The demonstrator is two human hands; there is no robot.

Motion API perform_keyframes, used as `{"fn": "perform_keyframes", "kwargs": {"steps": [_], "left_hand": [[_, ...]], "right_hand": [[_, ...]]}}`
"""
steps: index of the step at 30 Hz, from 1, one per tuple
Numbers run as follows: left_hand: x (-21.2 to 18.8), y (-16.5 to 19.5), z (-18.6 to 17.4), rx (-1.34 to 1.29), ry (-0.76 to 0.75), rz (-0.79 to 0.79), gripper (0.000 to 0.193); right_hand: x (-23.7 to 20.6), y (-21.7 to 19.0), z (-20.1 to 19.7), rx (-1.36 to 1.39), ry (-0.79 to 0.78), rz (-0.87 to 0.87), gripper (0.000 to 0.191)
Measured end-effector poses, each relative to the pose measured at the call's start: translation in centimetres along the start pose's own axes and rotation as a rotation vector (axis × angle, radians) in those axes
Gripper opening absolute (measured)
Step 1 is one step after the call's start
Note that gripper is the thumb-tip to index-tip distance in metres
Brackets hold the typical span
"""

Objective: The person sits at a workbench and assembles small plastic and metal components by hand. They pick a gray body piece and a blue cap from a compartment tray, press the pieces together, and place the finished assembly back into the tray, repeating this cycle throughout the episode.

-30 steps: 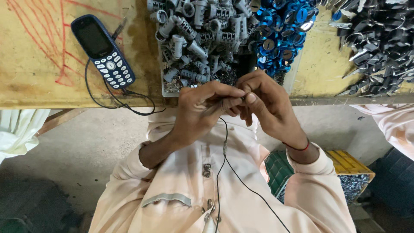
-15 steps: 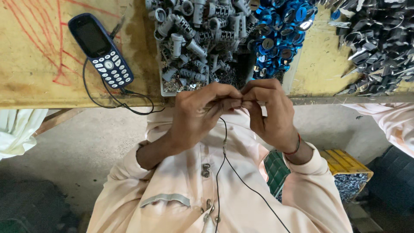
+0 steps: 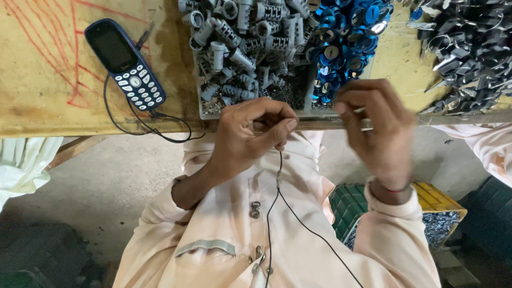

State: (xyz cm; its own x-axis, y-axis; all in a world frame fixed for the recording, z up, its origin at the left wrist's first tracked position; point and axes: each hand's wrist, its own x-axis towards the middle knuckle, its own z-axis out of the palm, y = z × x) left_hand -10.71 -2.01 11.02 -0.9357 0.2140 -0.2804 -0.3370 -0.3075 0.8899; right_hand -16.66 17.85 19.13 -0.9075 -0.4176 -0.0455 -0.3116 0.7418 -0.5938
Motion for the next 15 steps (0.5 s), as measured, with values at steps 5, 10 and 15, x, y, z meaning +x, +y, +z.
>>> {"fn": "perform_keyframes", "kwargs": {"steps": [5, 10, 15], "left_hand": [[0.1, -0.1, 0.4, 0.180, -0.008, 0.111, 0.012], [-0.2, -0.4, 0.8, 0.110, -0.009, 0.075, 0.013], [-0.1, -0.3, 0.8, 0.196, 0.003, 0.102, 0.013]], "right_hand": [[-1.3, 4.4, -1.6, -0.658, -0.240, -0.044, 0.011], [-1.9, 6.4, -1.1, -0.685, -0.282, -0.136, 0.010], [-1.7, 6.3, -1.9, -0.674, -0.268, -0.156, 0.011]]}}
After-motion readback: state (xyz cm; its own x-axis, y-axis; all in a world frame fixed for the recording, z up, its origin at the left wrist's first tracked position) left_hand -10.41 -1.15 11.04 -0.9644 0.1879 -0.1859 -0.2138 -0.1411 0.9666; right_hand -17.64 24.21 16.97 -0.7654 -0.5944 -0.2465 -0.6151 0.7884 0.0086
